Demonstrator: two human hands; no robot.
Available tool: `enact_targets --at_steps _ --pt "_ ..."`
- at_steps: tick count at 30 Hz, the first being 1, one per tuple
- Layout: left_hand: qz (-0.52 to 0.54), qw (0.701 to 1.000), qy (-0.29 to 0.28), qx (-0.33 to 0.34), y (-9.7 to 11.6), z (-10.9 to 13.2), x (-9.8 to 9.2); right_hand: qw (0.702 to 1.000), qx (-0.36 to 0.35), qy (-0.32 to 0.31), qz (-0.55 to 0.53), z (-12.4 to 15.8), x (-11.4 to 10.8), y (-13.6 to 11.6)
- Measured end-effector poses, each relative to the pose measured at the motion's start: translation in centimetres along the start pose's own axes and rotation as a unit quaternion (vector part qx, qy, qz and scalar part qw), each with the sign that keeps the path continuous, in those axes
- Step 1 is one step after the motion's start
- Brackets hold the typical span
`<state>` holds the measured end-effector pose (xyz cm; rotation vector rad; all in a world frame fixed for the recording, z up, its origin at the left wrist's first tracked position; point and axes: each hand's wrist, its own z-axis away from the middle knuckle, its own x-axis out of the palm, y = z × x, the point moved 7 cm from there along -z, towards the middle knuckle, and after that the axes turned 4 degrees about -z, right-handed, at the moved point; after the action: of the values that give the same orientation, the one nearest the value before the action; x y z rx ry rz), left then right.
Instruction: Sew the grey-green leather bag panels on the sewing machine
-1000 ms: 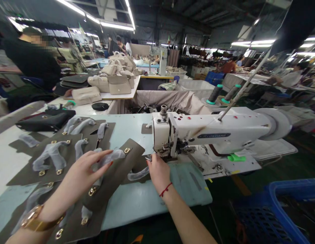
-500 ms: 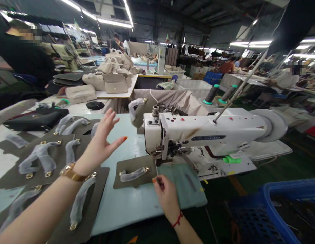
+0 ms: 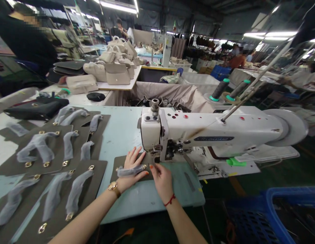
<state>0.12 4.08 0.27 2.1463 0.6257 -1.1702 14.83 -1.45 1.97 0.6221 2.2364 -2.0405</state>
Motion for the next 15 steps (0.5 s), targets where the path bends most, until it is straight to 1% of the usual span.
enact_targets --at_steps 2,4,6,8,11,15 --pt "-0.016 0.996 -0.029 0.082 0.4 -2.1 -1.0 1.000 0.010 0.005 -0.023 -0.2 0.3 0.3" --pt "-0.040 0.989 -0.062 0.127 0.9 -2.9 -2.2 0.999 0.017 0.005 -0.045 -0.3 0.4 0.7" --pt "-0.080 0.984 -0.082 0.135 1.3 -3.1 -3.2 0.998 0.026 0.002 -0.062 -0.3 0.5 1.3" --pt "-0.113 0.980 -0.097 0.133 1.7 -3.2 -3.8 0.996 0.039 0.000 -0.083 -0.3 0.5 1.9" --pt "-0.126 0.977 -0.114 0.126 2.3 -3.3 -4.0 0.992 0.060 0.000 -0.109 -0.2 0.6 2.6" --pt "-0.130 0.977 -0.124 0.114 2.3 -3.5 -4.0 0.989 0.079 0.003 -0.125 -0.2 0.9 2.9"
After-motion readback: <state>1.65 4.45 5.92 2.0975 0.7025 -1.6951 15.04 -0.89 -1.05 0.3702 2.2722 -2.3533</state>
